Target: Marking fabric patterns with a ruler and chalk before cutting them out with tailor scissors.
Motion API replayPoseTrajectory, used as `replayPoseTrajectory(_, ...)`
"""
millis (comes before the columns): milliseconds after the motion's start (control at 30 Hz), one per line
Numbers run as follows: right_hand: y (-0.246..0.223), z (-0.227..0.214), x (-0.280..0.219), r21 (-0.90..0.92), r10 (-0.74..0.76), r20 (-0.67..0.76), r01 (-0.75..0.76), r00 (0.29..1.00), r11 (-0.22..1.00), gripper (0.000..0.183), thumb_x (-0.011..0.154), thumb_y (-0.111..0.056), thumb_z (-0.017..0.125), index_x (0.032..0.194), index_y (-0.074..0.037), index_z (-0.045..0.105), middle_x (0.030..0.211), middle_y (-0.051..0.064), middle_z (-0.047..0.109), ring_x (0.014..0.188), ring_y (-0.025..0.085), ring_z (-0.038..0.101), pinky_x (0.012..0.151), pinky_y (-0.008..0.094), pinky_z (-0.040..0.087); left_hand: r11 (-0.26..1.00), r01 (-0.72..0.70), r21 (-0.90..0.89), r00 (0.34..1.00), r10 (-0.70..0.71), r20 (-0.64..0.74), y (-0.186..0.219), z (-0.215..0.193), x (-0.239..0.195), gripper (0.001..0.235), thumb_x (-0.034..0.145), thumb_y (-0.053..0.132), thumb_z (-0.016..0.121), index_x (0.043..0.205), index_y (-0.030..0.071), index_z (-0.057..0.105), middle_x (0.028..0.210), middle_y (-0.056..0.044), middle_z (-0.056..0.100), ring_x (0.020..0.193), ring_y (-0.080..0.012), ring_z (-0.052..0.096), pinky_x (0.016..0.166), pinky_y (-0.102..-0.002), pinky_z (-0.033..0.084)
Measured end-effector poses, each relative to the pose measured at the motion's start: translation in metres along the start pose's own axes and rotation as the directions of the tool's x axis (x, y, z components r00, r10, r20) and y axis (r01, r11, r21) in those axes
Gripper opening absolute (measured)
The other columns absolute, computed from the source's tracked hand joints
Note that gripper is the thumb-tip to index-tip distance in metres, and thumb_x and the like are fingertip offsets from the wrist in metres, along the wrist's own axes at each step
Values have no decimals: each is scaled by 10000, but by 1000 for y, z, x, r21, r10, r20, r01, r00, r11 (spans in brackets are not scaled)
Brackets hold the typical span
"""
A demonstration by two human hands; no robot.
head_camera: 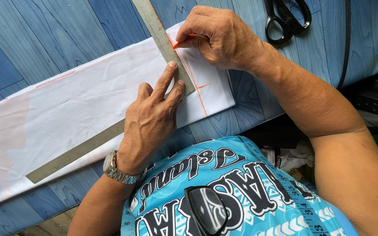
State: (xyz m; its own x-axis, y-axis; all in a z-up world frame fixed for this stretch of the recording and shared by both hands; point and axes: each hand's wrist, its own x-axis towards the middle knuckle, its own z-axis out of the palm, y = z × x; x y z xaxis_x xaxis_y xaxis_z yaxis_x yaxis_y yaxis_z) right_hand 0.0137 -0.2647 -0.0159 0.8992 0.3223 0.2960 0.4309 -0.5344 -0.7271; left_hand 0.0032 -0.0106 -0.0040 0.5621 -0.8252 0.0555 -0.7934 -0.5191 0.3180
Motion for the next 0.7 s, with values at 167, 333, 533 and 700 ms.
replayPoseTrajectory(167, -1, 0, 0, 22, 15, -15, -15, 1000, 1000, 49, 1050, 79, 677, 1053, 33, 694, 991, 163, 657, 882, 284, 632, 776, 351, 524, 1000, 1, -1, 1000, -1, -1, 0, 0, 0, 358, 960, 99, 686, 1301, 181, 610, 1556, -8, 449, 766, -261, 456, 368, -343, 458)
replayPoseTrajectory(333, -1, 1, 0, 1, 8, -20, -8, 1000, 1000, 56, 1053, 79, 663, 1045, 27, 683, 981, 148, 657, 877, 284, 628, 774, 355, 523, 1000, -11, -8, 1000, 11, -1, 0, 0, 0, 351, 973, 133, 693, 1309, 176, 600, 1555, -30, 453, 766, -263, 468, 416, -344, 482)
replayPoseTrajectory(533, 0, 2, 0, -28, -1, -8, 1, 1000, 1000, 51, 1049, 60, 672, 1037, 10, 674, 964, 144, 641, 861, 285, 615, 762, 360, 519, 1000, -14, 3, 1000, 14, 1, -1, -1, 0, 342, 976, 141, 688, 1305, 179, 603, 1549, -28, 458, 762, -263, 469, 404, -343, 480)
replayPoseTrajectory(700, 3, 4, 0, -64, 1, -2, -1, 1000, 998, 36, 1057, 30, 674, 1045, -4, 670, 968, 136, 637, 860, 285, 616, 754, 364, 521, 1000, -13, 4, 1000, 13, 1, 0, -1, 1, 340, 976, 125, 674, 1303, 180, 598, 1551, -33, 453, 758, -262, 468, 413, -344, 479)
